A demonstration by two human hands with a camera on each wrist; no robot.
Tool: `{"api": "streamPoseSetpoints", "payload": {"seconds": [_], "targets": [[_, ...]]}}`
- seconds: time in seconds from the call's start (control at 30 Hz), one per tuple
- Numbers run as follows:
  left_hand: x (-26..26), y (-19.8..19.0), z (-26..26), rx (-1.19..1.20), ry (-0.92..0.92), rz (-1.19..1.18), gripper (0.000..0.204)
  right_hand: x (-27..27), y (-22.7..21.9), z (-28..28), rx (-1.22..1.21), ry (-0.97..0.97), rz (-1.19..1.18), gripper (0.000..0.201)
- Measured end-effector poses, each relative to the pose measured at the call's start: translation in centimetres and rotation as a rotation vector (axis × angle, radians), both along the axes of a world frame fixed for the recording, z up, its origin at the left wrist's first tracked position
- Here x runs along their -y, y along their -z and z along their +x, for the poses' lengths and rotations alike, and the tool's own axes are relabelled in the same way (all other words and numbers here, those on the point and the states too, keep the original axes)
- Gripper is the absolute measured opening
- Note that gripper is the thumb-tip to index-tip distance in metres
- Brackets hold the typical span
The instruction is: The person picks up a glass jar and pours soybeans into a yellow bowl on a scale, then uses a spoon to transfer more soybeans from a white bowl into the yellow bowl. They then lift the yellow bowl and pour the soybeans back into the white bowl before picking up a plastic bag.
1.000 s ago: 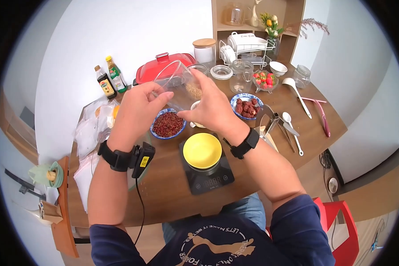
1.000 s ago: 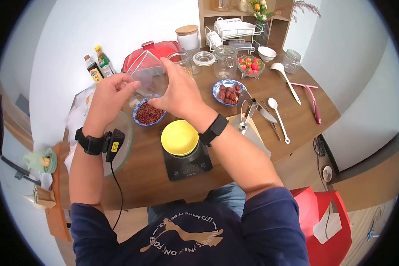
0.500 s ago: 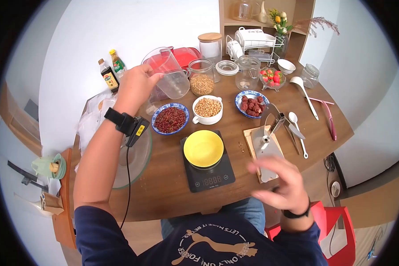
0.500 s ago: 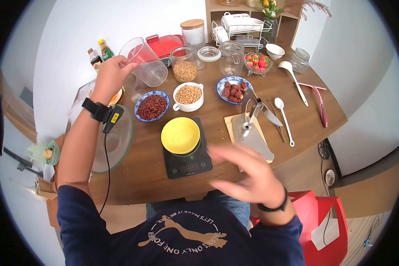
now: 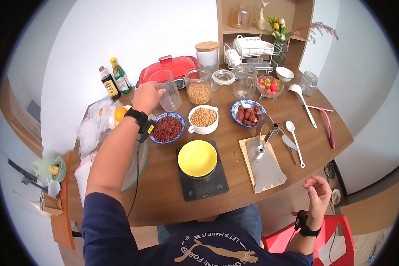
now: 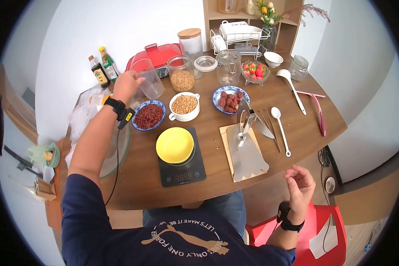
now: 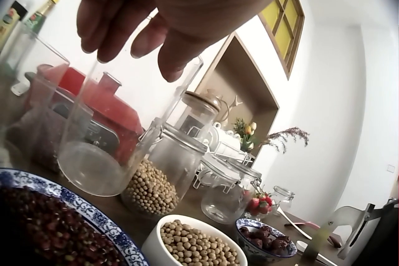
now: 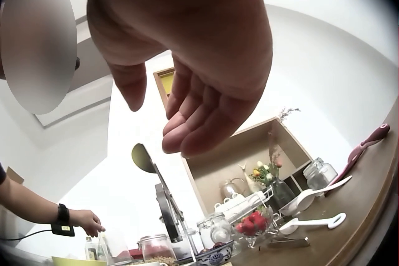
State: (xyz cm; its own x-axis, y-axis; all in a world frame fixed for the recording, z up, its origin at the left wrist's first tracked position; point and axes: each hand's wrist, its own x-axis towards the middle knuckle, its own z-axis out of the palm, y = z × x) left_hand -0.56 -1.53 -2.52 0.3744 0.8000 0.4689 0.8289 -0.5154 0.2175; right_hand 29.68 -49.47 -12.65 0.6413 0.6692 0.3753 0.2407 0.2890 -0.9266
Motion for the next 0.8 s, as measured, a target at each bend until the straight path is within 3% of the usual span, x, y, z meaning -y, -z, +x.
{"api": "streamPoseSetpoints", "payload": {"seconds": [0.2, 0.8], "targets": [[-1.0, 0.9, 0.8, -0.006, 0.011, -0.007, 0.03, -1.2, 2.9, 1.9, 0.049, 0.314, 0.005, 0.022], [-4.5, 3.7, 2.0, -0.047, 0.055, -0.007, 0.029, -0.4, 5.0, 3.6, -0.033, 0.34, -0.052, 0.018]]}}
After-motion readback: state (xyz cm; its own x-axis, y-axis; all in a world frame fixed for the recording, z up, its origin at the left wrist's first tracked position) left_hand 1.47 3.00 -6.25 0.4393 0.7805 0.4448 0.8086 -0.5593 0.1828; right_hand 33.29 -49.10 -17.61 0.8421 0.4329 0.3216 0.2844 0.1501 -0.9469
